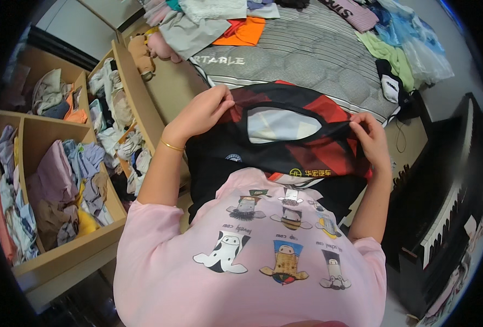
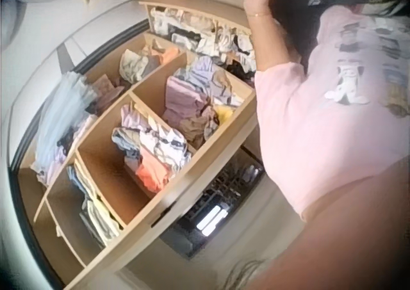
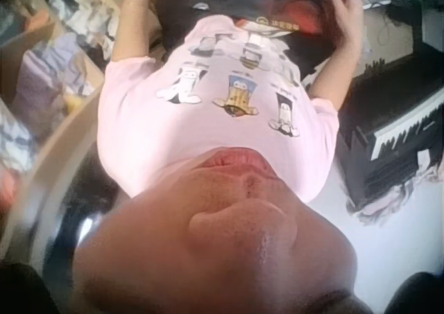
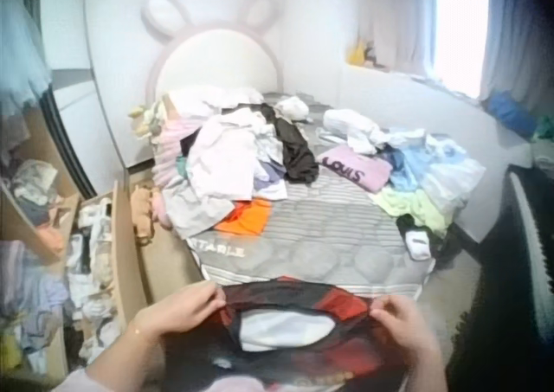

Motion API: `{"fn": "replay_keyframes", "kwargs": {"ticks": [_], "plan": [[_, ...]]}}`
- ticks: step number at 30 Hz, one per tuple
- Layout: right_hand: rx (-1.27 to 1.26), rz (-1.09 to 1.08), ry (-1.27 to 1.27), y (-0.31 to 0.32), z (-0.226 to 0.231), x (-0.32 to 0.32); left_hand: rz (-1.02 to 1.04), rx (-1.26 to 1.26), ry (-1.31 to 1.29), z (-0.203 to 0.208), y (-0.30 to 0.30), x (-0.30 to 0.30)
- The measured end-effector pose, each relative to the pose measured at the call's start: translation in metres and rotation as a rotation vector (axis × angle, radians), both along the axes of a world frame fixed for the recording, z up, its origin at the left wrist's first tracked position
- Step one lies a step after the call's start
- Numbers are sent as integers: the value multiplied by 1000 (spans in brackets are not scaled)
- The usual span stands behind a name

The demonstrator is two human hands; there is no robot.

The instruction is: The person folds a black and red sports jersey, a white t-shirt, and a pink and green dress on a bed by hand.

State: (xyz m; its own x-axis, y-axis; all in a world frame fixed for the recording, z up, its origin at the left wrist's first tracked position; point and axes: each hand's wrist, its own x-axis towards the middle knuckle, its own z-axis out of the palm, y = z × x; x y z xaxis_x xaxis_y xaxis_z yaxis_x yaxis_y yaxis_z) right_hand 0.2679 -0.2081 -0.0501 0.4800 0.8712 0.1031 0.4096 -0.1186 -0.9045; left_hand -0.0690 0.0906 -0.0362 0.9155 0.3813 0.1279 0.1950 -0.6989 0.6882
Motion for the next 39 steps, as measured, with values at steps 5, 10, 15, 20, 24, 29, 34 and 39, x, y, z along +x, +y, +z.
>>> {"fn": "replay_keyframes", "kwargs": {"ticks": [5,10,15,20,24,29,34,39], "plan": [[9,-74,256,3,15,-3,-5,-160,-51,5,5,-6],[-75,125,-163,0,60,8,-219,-517,125,41,25,-13],[-122,151,-385,12,141,39,-195,-148,58,126,76,15],[102,-118,-301,38,265,75,280,-211,-489,253,94,86],[-9,-173,-536,35,371,152,149,509,-333,368,103,140],[154,-259,-1043,32,485,107,176,830,-662,485,123,118],[359,-563,-1247,2,520,94,165,706,-830,505,83,139],[276,-811,-1396,-28,530,93,-5,335,-723,516,72,146]]}}
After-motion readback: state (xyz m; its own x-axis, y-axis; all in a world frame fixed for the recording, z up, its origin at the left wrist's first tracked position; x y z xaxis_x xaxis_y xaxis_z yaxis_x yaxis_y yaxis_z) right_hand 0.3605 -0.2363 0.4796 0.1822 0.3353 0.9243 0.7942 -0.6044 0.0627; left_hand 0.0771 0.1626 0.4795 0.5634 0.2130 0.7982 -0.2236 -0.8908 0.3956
